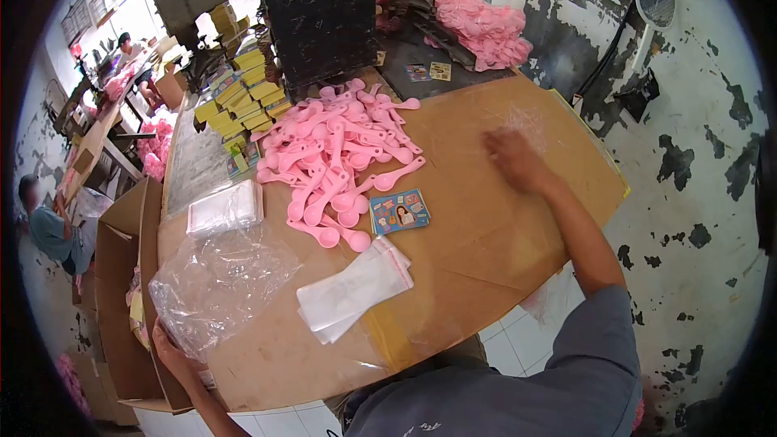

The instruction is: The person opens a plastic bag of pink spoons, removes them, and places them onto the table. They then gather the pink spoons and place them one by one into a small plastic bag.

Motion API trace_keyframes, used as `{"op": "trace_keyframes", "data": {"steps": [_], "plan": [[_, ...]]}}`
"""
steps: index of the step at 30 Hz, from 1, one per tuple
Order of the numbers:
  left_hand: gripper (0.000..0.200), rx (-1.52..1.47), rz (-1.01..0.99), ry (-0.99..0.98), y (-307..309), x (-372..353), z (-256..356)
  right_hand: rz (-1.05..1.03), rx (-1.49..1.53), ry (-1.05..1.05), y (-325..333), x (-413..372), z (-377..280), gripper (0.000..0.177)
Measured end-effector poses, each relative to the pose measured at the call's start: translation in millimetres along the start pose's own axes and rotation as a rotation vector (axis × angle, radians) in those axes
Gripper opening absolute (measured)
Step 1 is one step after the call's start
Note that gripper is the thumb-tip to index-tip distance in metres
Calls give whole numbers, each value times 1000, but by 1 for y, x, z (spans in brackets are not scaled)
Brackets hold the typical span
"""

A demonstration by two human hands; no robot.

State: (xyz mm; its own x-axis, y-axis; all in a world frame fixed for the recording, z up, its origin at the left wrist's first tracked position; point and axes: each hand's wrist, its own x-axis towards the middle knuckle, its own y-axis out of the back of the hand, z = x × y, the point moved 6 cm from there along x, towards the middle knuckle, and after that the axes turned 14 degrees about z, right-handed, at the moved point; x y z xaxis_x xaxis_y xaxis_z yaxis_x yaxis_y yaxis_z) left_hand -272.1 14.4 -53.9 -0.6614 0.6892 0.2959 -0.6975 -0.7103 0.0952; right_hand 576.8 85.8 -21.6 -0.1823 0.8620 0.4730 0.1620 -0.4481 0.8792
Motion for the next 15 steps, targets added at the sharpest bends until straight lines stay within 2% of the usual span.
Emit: {"op": "trace_keyframes", "data": {"steps": [3,6,9,12,15], "plan": [[51,77,7,-54,5,0,0,144,-214,-123,17,-23,84,39],[50,167,0,-129,6,3,2,227,-99,-133,51,-24,127,30],[50,113,-20,-165,9,9,-9,449,142,-525,99,-10,102,21],[51,43,-35,-118,6,3,-5,-65,-259,-399,77,-9,134,19],[51,88,-17,-137,4,4,1,579,193,-360,114,6,122,21]]}}
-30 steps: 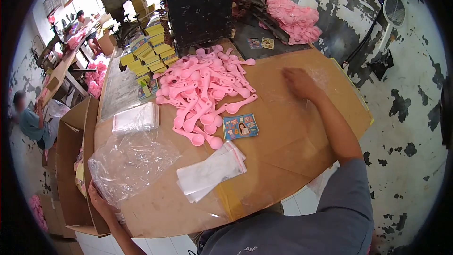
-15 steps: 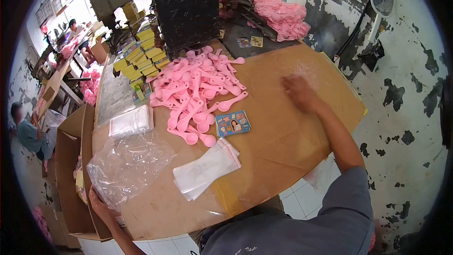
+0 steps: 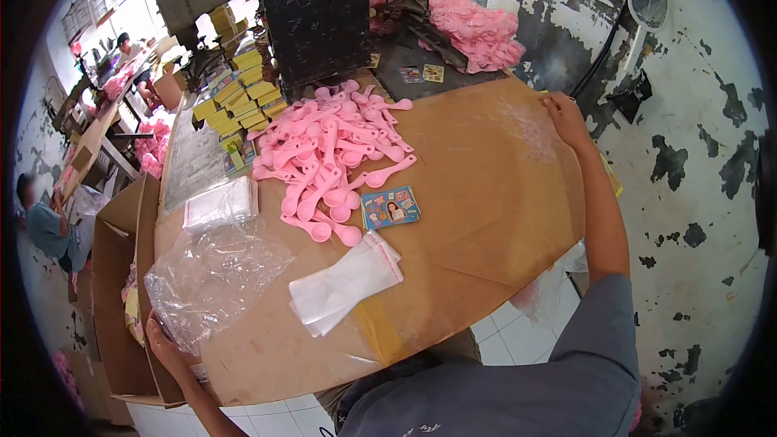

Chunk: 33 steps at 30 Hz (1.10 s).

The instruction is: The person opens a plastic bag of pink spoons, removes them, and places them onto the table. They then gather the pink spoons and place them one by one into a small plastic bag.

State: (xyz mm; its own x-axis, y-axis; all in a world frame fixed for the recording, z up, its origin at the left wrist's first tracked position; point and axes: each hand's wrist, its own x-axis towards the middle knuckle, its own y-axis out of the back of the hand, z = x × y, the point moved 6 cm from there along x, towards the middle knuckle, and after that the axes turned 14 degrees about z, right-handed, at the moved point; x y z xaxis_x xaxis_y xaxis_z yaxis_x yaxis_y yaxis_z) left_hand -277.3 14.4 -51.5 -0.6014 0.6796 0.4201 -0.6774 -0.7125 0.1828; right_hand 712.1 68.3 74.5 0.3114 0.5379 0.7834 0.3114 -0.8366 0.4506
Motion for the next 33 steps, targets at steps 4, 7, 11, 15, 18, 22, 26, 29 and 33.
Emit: {"op": "trace_keyframes", "data": {"steps": [4,7,11,15,18,22,26,29,33], "plan": [[50,-43,2,48,-1,0,1,-472,-383,-69,-20,4,4,19],[47,53,56,-28,-1,-9,18,-247,-148,-75,-28,11,0,17],[46,111,85,-106,-4,-10,31,-277,-62,221,-52,-4,8,17],[44,47,120,-82,-6,-15,35,-493,-388,-232,-56,-10,-22,24],[43,70,103,-105,-4,-10,30,-206,-513,604,-65,-24,-48,24],[42,123,90,-118,-8,-13,37,-402,1,361,-129,-52,-93,36],[43,45,78,-74,-6,-12,32,-639,72,517,-166,-100,-154,47],[43,-10,96,-72,-2,-13,27,-637,-119,481,-168,-90,-120,50],[42,-26,76,-65,-4,-13,30,-548,-551,330,-127,-52,-4,45]]}}
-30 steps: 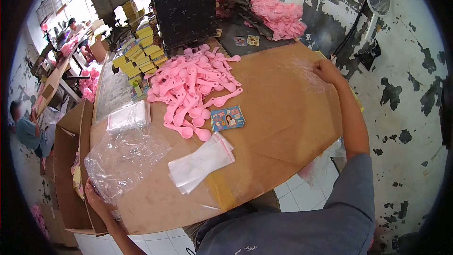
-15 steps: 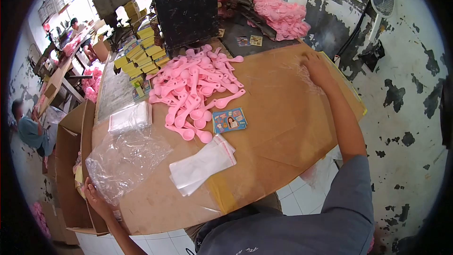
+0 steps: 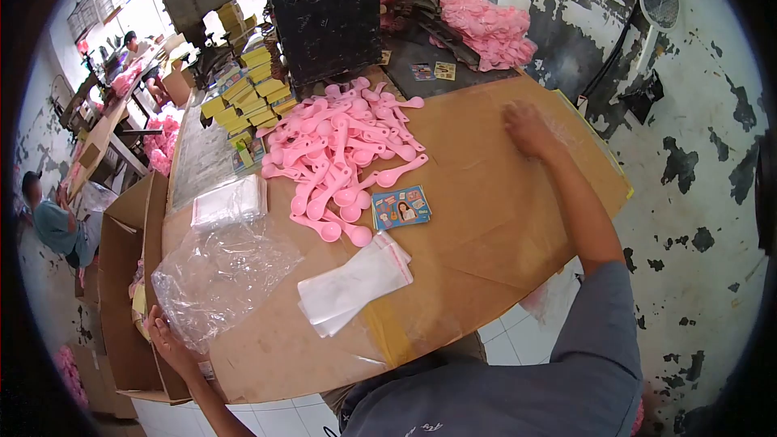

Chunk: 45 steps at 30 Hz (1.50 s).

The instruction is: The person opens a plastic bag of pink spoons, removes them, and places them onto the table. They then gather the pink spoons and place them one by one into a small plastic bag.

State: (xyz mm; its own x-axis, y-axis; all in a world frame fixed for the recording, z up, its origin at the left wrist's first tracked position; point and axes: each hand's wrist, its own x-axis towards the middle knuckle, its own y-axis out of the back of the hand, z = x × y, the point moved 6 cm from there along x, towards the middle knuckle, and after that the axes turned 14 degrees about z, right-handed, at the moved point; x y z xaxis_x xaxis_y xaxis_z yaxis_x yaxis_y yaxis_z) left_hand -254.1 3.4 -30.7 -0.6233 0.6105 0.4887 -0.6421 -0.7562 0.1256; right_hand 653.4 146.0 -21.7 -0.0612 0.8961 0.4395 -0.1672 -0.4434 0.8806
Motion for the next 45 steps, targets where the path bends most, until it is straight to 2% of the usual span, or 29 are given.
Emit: {"op": "trace_keyframes", "data": {"steps": [1,3,6,9,12,15,17,19,21,24,25,27,29,31,33,34,35,38,39,41,44,45], "plan": [[42,-13,-5,16,-2,-1,1,-3,-59,-70,-9,-7,33,42],[42,-8,18,-20,-3,-1,3,138,60,-188,30,-16,59,32],[42,35,51,-59,-6,-1,14,329,403,-511,78,-13,80,28],[41,224,86,-182,-5,-6,39,91,272,-113,56,-23,93,23],[41,296,132,-323,-10,-8,64,456,529,-274,87,-1,110,23],[40,323,119,-397,-7,-6,80,97,262,-460,83,2,83,17],[39,314,108,-447,-8,0,93,379,284,-190,76,6,95,17],[38,285,108,-498,-11,-3,113,429,321,-226,78,11,97,14],[37,328,79,-505,-19,-7,139,233,374,-574,70,11,106,13],[35,274,-40,-530,-43,-15,183,53,-150,-352,61,11,99,20],[34,235,-84,-539,-54,-19,197,217,-185,-246,77,15,83,19],[33,216,-263,-590,-86,-29,230,542,-248,-25,102,19,38,18],[35,253,-435,-684,-129,-48,266,513,228,47,72,45,2,25],[40,246,-607,-799,-182,-71,300,147,640,-53,43,76,-67,33],[39,153,-787,-902,-245,-95,314,234,610,215,18,97,-125,38],[39,148,-915,-949,-280,-106,316,326,622,199,-6,111,-142,38],[40,133,-942,-1015,-314,-114,311,419,635,183,-19,122,-154,39],[46,59,-894,-1068,-415,-132,281,115,573,10,-19,133,-181,36],[49,47,-847,-1121,-443,-135,272,97,534,16,-17,135,-184,36],[54,118,-807,-1045,-493,-139,258,61,442,23,-14,137,-182,36],[56,198,-756,-1075,-543,-149,245,98,591,-272,-13,139,-167,32],[57,245,-794,-1024,-558,-155,244,120,602,-264,-15,140,-171,32]]}}
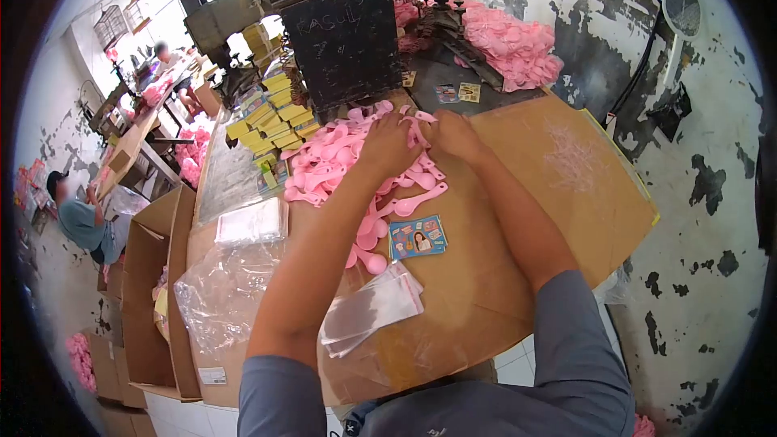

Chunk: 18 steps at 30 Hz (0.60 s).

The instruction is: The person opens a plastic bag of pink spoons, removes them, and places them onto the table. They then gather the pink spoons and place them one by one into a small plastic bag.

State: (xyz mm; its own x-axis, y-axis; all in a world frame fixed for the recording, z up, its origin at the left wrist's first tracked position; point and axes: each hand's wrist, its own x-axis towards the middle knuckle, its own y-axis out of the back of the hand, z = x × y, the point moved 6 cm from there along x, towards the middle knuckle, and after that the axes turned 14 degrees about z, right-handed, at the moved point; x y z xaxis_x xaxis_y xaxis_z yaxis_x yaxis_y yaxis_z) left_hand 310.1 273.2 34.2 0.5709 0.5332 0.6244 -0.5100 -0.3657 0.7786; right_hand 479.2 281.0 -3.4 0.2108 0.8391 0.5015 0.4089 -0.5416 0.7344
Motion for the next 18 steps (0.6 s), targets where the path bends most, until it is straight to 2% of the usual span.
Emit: {"op": "trace_keyframes", "data": {"steps": [2,3,6,9,11,12,14,17,18], "plan": [[58,6,-101,93,-23,14,1,44,35,27,-8,2,-5,32],[61,7,16,15,-19,14,7,10,86,17,-8,-1,-7,32],[64,62,-420,148,-43,9,-3,-51,161,2,-11,-6,-3,33],[65,42,-364,102,-42,0,-10,-56,17,-11,-7,0,23,32],[63,133,-465,9,-36,-6,-9,-93,-126,-74,10,0,35,32],[61,178,-517,-36,-31,-10,-7,0,-233,-38,15,2,45,31],[59,146,-469,-42,-16,-15,-3,196,-445,36,22,8,62,30],[58,170,-406,-62,-15,-26,-8,310,-467,249,30,7,31,33],[58,191,-383,-69,-13,-27,-9,168,-223,270,20,9,23,33]]}}
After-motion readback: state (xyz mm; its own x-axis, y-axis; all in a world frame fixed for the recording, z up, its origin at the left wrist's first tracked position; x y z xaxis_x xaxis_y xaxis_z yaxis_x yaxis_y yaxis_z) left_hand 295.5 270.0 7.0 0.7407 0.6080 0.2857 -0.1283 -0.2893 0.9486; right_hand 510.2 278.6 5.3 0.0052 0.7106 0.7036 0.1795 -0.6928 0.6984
